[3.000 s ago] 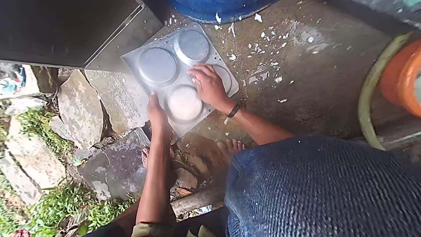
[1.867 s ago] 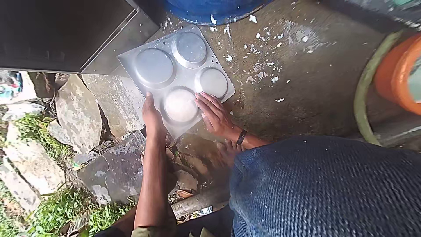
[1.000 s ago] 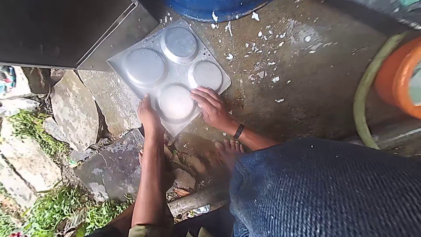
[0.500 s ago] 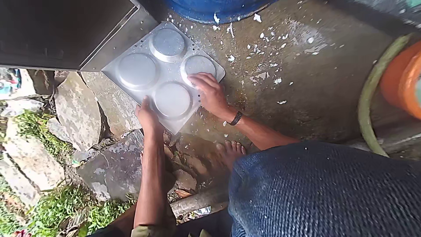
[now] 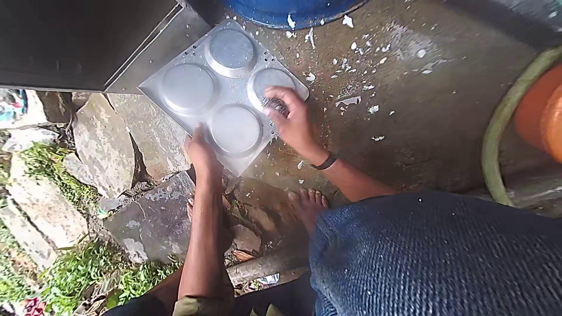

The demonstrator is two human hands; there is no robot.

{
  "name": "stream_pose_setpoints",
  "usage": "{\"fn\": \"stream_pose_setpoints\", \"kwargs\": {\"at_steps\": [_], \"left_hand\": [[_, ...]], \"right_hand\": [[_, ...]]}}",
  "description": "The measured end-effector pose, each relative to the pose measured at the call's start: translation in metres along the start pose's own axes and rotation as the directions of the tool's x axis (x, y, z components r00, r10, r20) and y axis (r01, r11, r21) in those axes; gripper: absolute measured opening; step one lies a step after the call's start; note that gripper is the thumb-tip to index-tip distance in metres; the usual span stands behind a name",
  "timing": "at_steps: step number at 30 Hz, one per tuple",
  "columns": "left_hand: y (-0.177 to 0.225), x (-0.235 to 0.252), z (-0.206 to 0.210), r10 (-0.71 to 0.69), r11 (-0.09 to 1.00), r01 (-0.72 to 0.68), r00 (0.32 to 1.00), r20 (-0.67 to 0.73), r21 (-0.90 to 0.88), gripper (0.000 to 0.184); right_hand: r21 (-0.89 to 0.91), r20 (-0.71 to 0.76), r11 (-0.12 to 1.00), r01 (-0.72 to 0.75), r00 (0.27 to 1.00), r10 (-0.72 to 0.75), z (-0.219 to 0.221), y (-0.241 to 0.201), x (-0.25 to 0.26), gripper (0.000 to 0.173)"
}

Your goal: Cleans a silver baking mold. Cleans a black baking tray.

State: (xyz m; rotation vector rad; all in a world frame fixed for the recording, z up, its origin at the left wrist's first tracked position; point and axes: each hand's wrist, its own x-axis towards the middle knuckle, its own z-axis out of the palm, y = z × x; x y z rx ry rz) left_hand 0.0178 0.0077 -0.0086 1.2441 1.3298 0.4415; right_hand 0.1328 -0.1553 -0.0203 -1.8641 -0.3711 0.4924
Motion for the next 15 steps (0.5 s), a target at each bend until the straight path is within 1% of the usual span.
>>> {"fn": "stream_pose_setpoints", "kwargs": {"at_steps": [1, 2, 3, 6, 8, 12, 13, 15], "left_hand": [[0.000, -0.001, 0.000, 0.005, 1.000, -0.005, 1.000, 0.002, 0.006, 0.026], [0.001, -0.003, 0.000, 0.006, 1.000, -0.006, 1.000, -0.004, 0.013, 0.026], [0.002, -0.003, 0.001, 0.006, 1.000, -0.005, 1.000, -0.011, 0.015, 0.026], [0.002, -0.003, 0.001, -0.005, 1.000, 0.005, 1.000, -0.025, -0.001, 0.026], [0.000, -0.001, 0.001, -0.008, 1.000, 0.007, 0.999, -0.043, -0.008, 0.024], [-0.001, 0.004, 0.001, -0.012, 1.000, 0.013, 0.998, -0.054, 0.014, 0.023], [0.000, 0.006, 0.002, -0.007, 1.000, 0.009, 0.998, -0.056, 0.028, 0.023], [-0.001, 0.006, 0.000, -0.006, 0.999, 0.007, 0.999, -0.048, 0.034, 0.024]], "right_hand": [[-0.062, -0.027, 0.982, 0.179, 0.983, -0.181, 0.017, 0.034, -0.006, 0.025], [-0.125, 0.004, 0.957, 0.262, 0.965, -0.264, 0.027, 0.049, -0.015, 0.025], [-0.182, 0.044, 0.937, 0.297, 0.955, -0.294, 0.031, 0.052, -0.025, 0.029], [-0.262, 0.118, 0.922, 0.284, 0.958, -0.262, 0.030, 0.050, -0.056, 0.044], [-0.297, 0.148, 0.908, 0.296, 0.953, -0.263, 0.025, 0.049, -0.071, 0.048], [-0.278, 0.176, 0.876, 0.394, 0.918, -0.357, 0.023, 0.044, -0.091, 0.042], [-0.246, 0.176, 0.874, 0.418, 0.906, -0.384, 0.022, 0.039, -0.093, 0.039], [-0.114, 0.177, 0.898, 0.425, 0.898, -0.402, 0.020, 0.022, -0.095, 0.033]]}}
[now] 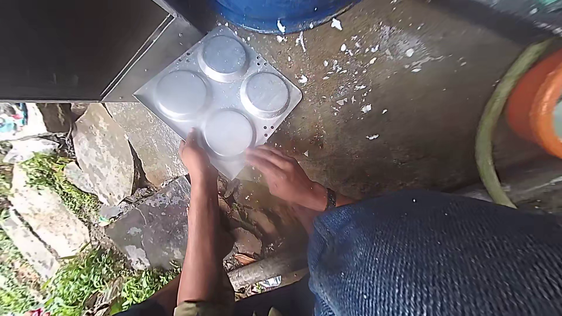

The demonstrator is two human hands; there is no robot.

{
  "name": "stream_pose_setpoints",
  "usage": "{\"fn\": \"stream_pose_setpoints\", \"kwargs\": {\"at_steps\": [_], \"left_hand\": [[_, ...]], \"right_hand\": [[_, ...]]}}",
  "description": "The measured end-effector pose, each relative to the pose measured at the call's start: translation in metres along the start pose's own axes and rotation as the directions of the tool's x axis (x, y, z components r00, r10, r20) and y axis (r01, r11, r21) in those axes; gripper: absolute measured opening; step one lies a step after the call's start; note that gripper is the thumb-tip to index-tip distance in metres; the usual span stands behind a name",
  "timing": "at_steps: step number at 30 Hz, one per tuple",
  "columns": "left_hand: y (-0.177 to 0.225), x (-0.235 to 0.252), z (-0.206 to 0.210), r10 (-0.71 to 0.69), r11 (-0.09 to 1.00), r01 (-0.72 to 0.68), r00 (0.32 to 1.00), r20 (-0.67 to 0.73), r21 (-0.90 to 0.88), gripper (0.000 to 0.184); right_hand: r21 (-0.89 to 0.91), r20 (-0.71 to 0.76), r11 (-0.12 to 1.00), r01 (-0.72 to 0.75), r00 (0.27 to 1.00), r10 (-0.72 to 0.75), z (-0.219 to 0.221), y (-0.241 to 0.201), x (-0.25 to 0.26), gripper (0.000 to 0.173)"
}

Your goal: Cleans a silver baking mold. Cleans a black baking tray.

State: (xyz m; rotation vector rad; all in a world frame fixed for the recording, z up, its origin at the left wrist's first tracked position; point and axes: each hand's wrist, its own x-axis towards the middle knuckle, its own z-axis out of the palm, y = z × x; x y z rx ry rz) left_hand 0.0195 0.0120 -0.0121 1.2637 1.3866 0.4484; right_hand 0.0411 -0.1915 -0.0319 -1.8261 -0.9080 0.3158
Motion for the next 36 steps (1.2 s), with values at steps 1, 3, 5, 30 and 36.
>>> {"fn": "stream_pose_setpoints", "kwargs": {"at_steps": [1, 3, 5, 30, 36], "left_hand": [[-0.001, -0.001, -0.001, -0.004, 1.000, 0.004, 1.000, 0.002, -0.005, 0.024], [-0.005, -0.001, 0.001, 0.000, 0.999, 0.001, 1.000, 0.006, -0.035, 0.024], [-0.009, 0.000, 0.002, -0.001, 0.999, 0.002, 1.000, 0.014, -0.053, 0.023], [-0.008, -0.007, 0.009, 0.008, 0.997, -0.009, 1.000, -0.014, -0.082, 0.022], [-0.009, -0.012, 0.012, 0.010, 0.997, -0.014, 0.999, -0.049, -0.080, 0.021]], "right_hand": [[0.085, 0.006, 0.996, -0.017, 1.000, 0.017, -0.002, -0.009, 0.004, 0.031], [0.209, 0.019, 0.974, -0.092, 0.996, 0.090, -0.004, -0.016, 0.015, 0.030], [0.236, -0.026, 0.963, -0.127, 0.990, 0.137, -0.004, -0.009, 0.027, 0.031], [-0.217, -0.127, 0.928, -0.302, 0.952, 0.280, -0.040, 0.163, 0.143, 0.036], [-0.141, -0.255, 0.940, -0.312, 0.929, 0.270, -0.032, 0.133, 0.054, 0.040]]}}
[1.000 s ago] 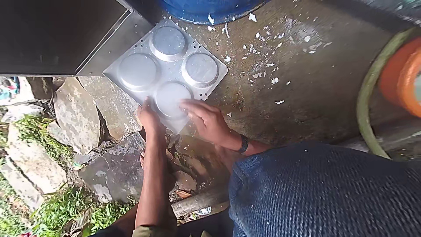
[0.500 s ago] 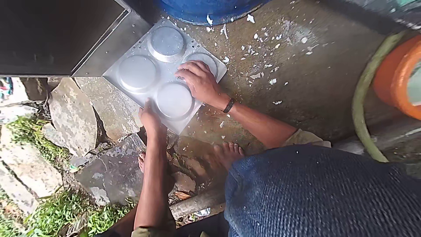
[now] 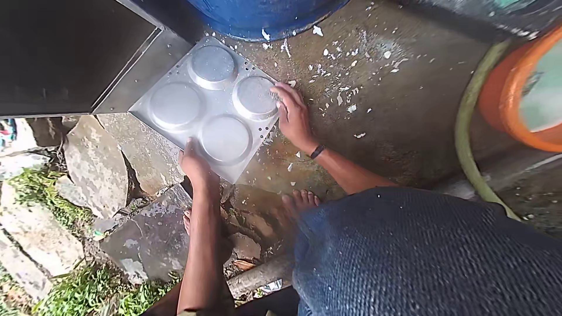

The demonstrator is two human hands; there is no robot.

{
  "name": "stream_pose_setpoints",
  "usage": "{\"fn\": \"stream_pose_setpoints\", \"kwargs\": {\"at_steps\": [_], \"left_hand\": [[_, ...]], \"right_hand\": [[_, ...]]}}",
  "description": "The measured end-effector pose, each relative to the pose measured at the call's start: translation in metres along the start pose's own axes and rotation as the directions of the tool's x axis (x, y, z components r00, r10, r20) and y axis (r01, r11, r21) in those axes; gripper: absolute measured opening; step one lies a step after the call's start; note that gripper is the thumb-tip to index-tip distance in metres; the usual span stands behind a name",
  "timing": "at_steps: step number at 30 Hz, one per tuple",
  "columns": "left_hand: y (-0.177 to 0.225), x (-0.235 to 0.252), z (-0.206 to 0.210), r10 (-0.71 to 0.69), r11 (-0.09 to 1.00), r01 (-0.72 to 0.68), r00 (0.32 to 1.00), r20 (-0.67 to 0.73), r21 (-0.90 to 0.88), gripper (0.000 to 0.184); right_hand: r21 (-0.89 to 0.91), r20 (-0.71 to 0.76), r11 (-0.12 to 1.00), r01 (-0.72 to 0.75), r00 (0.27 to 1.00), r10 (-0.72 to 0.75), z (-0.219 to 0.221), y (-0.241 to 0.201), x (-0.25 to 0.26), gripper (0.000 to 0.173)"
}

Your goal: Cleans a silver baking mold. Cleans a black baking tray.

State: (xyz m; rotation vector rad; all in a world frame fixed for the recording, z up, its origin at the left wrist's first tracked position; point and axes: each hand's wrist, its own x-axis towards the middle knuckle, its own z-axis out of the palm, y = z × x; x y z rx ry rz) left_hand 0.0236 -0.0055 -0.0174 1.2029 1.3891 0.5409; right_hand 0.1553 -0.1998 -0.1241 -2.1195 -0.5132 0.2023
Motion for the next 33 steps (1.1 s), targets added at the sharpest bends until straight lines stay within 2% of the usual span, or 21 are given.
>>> {"fn": "stream_pose_setpoints", "kwargs": {"at_steps": [3, 11, 15, 18, 20, 27, 31, 33], "left_hand": [[0.004, 0.002, -0.001, -0.004, 1.000, 0.004, 1.000, 0.014, 0.030, 0.018], [-0.001, 0.007, -0.004, 0.001, 1.000, -0.001, 1.000, 0.020, 0.030, 0.022], [0.003, 0.011, -0.006, 0.007, 0.999, -0.008, 1.000, 0.011, 0.053, 0.020], [-0.002, 0.015, -0.011, -0.010, 0.999, 0.010, 1.000, 0.014, 0.040, 0.020], [-0.004, 0.016, -0.013, -0.018, 0.999, 0.017, 1.000, 0.025, 0.044, 0.021], [-0.007, 0.021, -0.014, -0.024, 0.998, 0.021, 0.999, 0.040, 0.066, 0.021], [-0.014, 0.022, -0.015, -0.053, 0.999, 0.052, 0.997, 0.054, 0.011, 0.022], [-0.012, 0.018, -0.013, -0.043, 0.999, 0.042, 0.998, 0.048, 0.025, 0.021]], "right_hand": [[-0.047, -0.009, 0.998, 0.038, 0.999, -0.038, 0.002, -0.008, -0.023, 0.042], [-0.229, 0.042, 0.973, 0.000, 0.999, 0.010, -0.006, 0.006, 0.036, 0.041], [-0.278, 0.106, 0.960, 0.005, 0.994, 0.025, -0.010, -0.009, 0.005, 0.043], [-0.259, 0.115, 0.964, 0.051, 0.993, -0.022, -0.012, -0.015, -0.029, 0.043], [-0.242, 0.105, 0.967, 0.077, 0.993, -0.053, -0.013, -0.014, -0.033, 0.042], [-0.330, 0.110, 0.942, 0.054, 0.994, -0.019, -0.004, -0.003, 0.054, 0.034], [-0.298, 0.211, 0.954, 0.030, 0.977, 0.035, 0.020, -0.022, 0.101, 0.038], [-0.259, 0.279, 0.962, 0.080, 0.960, -0.004, 0.031, -0.035, 0.112, 0.038]]}}
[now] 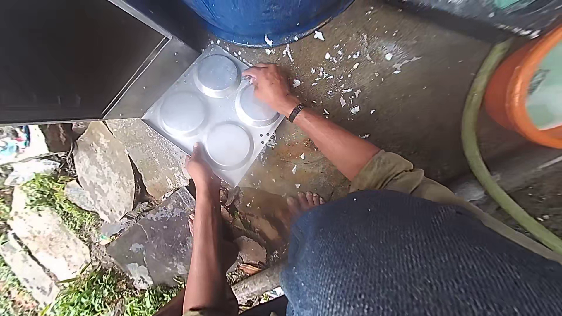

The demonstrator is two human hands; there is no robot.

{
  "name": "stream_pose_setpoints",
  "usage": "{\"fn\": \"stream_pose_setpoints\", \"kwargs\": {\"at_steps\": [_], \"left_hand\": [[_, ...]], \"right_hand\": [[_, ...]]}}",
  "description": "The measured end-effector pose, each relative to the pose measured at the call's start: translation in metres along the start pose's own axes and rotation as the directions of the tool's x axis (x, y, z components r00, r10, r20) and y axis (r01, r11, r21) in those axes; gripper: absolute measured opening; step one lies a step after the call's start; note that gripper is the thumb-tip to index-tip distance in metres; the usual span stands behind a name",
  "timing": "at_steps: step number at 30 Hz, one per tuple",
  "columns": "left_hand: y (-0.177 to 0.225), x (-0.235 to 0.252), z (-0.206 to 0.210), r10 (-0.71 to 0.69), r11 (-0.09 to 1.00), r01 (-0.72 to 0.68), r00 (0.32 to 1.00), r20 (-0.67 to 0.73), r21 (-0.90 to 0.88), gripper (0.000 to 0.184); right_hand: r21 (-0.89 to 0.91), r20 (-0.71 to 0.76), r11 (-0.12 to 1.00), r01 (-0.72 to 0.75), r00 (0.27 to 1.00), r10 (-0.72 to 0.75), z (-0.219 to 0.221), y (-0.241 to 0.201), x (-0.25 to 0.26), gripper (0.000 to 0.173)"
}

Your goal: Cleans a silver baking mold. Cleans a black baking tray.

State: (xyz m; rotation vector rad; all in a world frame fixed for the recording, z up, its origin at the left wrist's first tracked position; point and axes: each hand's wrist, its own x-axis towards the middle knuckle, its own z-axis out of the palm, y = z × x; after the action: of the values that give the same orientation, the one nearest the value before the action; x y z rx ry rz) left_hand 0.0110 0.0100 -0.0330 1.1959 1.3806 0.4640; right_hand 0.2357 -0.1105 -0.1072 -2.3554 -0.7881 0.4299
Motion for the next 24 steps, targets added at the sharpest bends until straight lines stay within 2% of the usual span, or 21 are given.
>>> {"fn": "stream_pose_setpoints", "kwargs": {"at_steps": [4, 6, 8, 12, 16, 19, 24], "left_hand": [[-0.002, 0.003, -0.006, 0.013, 0.999, -0.013, 1.000, -0.009, 0.034, 0.023], [-0.006, 0.008, -0.009, 0.009, 0.999, -0.009, 1.000, 0.006, 0.030, 0.024], [-0.009, 0.010, -0.010, 0.010, 0.999, -0.010, 1.000, 0.001, 0.036, 0.024], [-0.011, 0.006, -0.007, -0.001, 1.000, 0.001, 1.000, -0.014, 0.021, 0.025], [-0.010, 0.005, -0.008, -0.012, 1.000, 0.012, 1.000, -0.016, 0.014, 0.025], [-0.008, 0.008, -0.009, -0.005, 1.000, 0.006, 1.000, -0.020, 0.028, 0.025], [-0.009, 0.013, -0.012, -0.006, 1.000, 0.006, 1.000, -0.008, 0.016, 0.026]], "right_hand": [[0.099, -0.027, 0.964, 0.246, 0.969, -0.244, 0.018, -0.027, -0.016, 0.031], [0.141, -0.113, 0.896, 0.420, 0.906, -0.407, 0.032, -0.033, -0.031, 0.028], [0.135, -0.128, 0.861, 0.490, 0.871, -0.475, 0.041, -0.035, -0.038, 0.029], [0.096, -0.004, 0.952, 0.291, 0.956, -0.292, 0.026, -0.022, -0.014, 0.035], [0.038, -0.059, 0.992, 0.122, 0.991, -0.119, 0.013, 0.021, 0.004, 0.035], [0.042, -0.115, 0.997, 0.066, 0.992, -0.061, 0.003, 0.037, -0.023, 0.031], [0.030, -0.211, 0.998, -0.057, 0.976, 0.062, -0.002, 0.038, -0.104, 0.029]]}}
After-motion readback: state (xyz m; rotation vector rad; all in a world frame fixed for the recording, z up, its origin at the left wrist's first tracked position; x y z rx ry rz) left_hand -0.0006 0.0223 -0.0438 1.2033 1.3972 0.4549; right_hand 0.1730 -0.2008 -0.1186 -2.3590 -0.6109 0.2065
